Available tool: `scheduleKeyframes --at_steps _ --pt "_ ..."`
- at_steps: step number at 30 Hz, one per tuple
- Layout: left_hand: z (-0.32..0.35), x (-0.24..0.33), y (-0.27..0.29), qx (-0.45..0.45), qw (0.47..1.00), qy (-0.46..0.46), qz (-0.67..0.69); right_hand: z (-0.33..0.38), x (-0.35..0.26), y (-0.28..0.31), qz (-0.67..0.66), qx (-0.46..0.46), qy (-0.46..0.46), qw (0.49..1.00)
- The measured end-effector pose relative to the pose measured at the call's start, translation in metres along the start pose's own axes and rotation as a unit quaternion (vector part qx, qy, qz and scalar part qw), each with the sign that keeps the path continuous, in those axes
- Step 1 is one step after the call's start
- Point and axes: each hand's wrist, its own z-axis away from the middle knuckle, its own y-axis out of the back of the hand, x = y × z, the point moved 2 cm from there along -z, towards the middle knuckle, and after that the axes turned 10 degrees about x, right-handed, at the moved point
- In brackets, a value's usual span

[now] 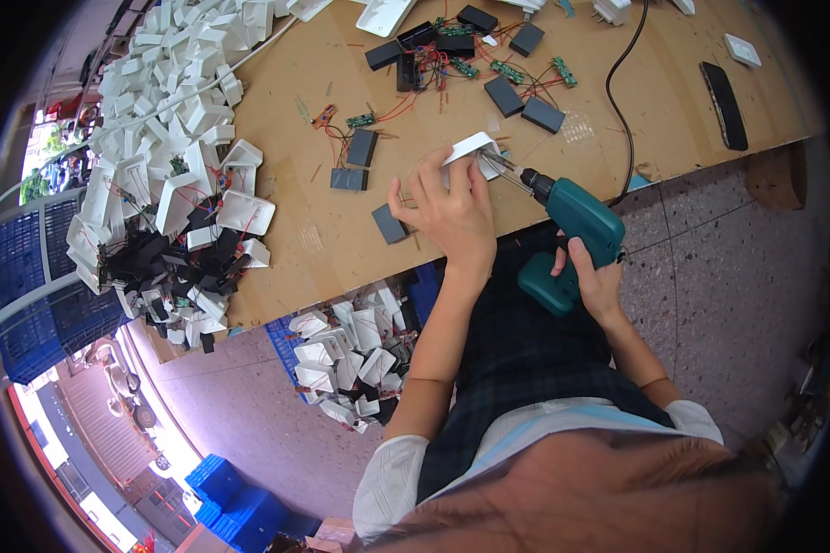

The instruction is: Assembling electronic circuit boards into plastic housings and securing them with screws using an electric screwdriver.

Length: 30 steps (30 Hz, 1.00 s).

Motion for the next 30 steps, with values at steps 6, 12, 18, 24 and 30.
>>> scheduleKeyframes --at_steps 6,12,18,24,30 --pt "0.0001 -0.0004 -0.0006 0.003 1.0 -0.001 0.0 0.0019 0.0009 -0.0011 -0.003 0.004 0.008 1.0" --pt "-0.0003 0.0003 -0.0005 0.006 1.0 0.0 0.001 0.002 0.0009 -0.0015 0.002 0.005 0.015 1.0" --pt "-0.0006 0.0006 -0.0002 0.012 1.0 -0.005 -0.003 0.0022 -0.0063 -0.0039 0.014 0.011 0.018 1.0" --pt "-0.0001 0.0009 0.0 0.014 1.0 -0.007 -0.004 0.0027 -0.0075 -0.0054 0.014 0.016 0.015 1.0" --pt "0.0 0.001 -0.0009 0.012 1.0 -0.01 -0.01 0.003 -0.0054 -0.0046 0.02 0.011 0.028 0.999"
